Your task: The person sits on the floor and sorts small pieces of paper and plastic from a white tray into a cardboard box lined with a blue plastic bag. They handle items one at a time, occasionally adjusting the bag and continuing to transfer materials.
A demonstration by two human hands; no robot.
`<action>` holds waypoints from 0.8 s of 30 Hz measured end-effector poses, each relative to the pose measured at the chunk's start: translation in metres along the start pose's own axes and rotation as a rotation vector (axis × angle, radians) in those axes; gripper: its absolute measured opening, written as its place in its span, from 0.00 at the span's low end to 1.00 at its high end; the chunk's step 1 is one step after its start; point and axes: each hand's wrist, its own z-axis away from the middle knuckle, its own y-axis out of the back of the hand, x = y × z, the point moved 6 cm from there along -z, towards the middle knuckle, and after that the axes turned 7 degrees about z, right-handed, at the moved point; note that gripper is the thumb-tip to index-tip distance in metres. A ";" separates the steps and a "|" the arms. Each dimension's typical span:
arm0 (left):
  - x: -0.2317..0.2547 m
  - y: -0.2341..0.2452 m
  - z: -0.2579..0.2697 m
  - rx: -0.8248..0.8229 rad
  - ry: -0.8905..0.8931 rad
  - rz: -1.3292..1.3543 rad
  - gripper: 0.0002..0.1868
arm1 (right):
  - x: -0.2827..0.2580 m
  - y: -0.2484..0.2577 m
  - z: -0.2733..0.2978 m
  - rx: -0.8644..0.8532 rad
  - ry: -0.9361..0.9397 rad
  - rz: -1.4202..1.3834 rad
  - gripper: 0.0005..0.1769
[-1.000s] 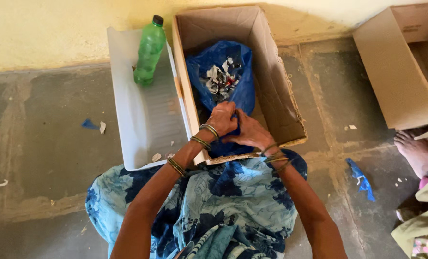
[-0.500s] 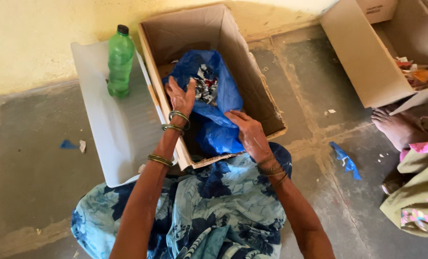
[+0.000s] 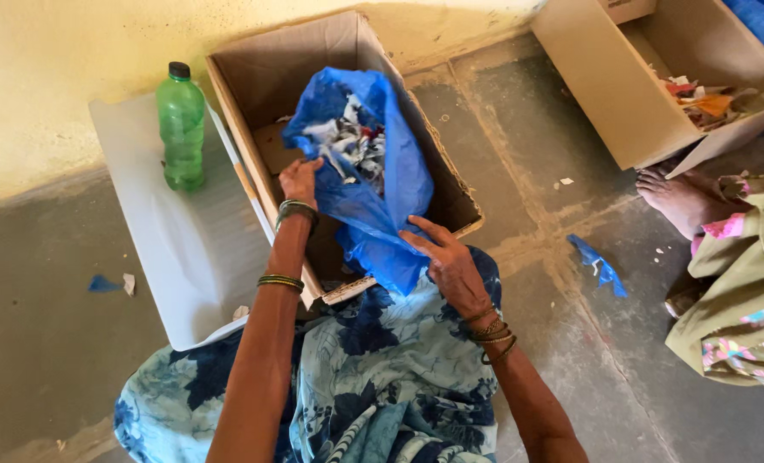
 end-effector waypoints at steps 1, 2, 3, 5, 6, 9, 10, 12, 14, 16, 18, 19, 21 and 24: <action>0.003 -0.003 0.001 -0.077 -0.050 0.045 0.22 | 0.001 0.001 0.001 0.002 -0.038 0.002 0.25; 0.006 -0.006 0.005 -0.150 -0.102 0.091 0.19 | 0.002 0.001 0.001 -0.002 -0.072 0.004 0.24; 0.011 -0.009 0.009 -0.222 -0.154 0.137 0.16 | 0.001 0.001 0.001 -0.005 -0.106 0.006 0.23; 0.021 -0.010 0.013 -0.224 -0.106 0.156 0.16 | -0.017 0.007 -0.002 0.104 0.103 0.158 0.22; 0.027 -0.008 0.013 -0.225 -0.081 0.166 0.16 | -0.027 0.009 -0.002 0.159 0.207 0.232 0.22; 0.084 -0.020 0.050 -0.449 -0.648 0.253 0.19 | -0.037 0.014 -0.003 0.172 0.187 0.242 0.31; 0.093 -0.022 0.050 -0.446 -0.485 0.333 0.17 | -0.044 0.017 -0.003 0.193 0.225 0.267 0.33; 0.115 -0.031 0.055 -0.443 -0.159 0.492 0.19 | -0.060 0.024 -0.006 0.233 0.304 0.313 0.37; 0.147 -0.029 0.070 -0.420 -0.080 0.490 0.21 | -0.076 0.030 -0.012 0.234 0.334 0.322 0.36; 0.174 -0.015 0.083 -0.419 -0.052 0.539 0.22 | -0.097 0.032 -0.019 0.237 0.390 0.350 0.34; 0.193 -0.001 0.078 -0.449 -0.075 0.637 0.23 | -0.119 0.032 -0.026 0.249 0.466 0.402 0.30; 0.195 0.012 0.073 -0.457 -0.098 0.683 0.23 | -0.131 0.030 -0.030 0.233 0.512 0.440 0.29; 0.187 0.047 0.055 -0.478 -0.143 0.778 0.24 | -0.152 0.019 -0.038 0.205 0.602 0.520 0.26; 0.142 0.116 0.021 -0.331 -0.120 0.718 0.25 | -0.181 -0.013 -0.054 0.095 0.758 0.671 0.26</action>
